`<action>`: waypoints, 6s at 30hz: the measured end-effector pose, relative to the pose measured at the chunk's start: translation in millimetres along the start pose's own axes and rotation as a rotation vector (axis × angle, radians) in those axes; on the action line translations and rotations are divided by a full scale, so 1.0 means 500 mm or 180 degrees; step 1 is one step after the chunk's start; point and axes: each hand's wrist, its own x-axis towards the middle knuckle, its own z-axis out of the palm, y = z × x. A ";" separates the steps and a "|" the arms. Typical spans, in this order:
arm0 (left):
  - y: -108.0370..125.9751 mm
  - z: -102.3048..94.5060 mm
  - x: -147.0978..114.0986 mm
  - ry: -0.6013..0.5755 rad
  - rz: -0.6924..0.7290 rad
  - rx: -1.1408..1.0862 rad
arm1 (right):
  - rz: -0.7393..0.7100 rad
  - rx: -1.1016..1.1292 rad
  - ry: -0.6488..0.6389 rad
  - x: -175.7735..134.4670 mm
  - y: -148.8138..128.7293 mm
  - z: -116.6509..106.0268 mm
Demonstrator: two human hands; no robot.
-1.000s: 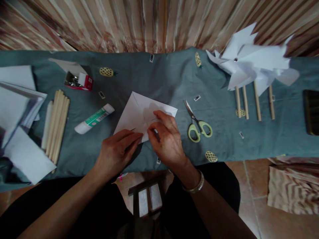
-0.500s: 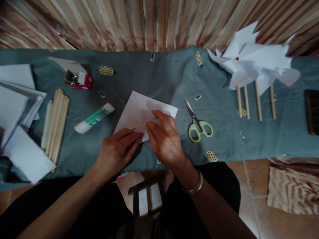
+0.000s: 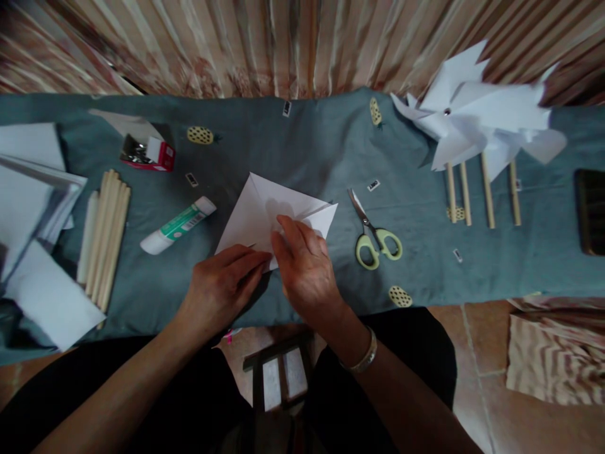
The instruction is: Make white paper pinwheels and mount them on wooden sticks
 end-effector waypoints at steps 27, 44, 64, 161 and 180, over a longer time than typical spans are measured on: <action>-0.015 -0.035 0.007 0.0046 0.0491 0.0562 | 0.0747 0.0275 0.0122 0.035 0.098 -0.078; 0.026 -0.007 0.014 -0.0060 0.0738 0.0744 | 0.1489 0.0650 -0.0271 0.016 0.088 -0.106; 0.049 0.003 -0.010 0.0030 0.0873 0.0366 | 0.0782 0.1515 -0.0457 -0.053 0.105 -0.170; 0.063 0.020 -0.017 -0.0187 0.0541 0.0122 | 0.0294 0.0359 -0.0107 0.011 0.086 -0.086; -0.017 -0.049 0.021 0.0171 0.0508 0.0800 | 0.1426 0.0639 -0.0184 -0.001 0.106 -0.124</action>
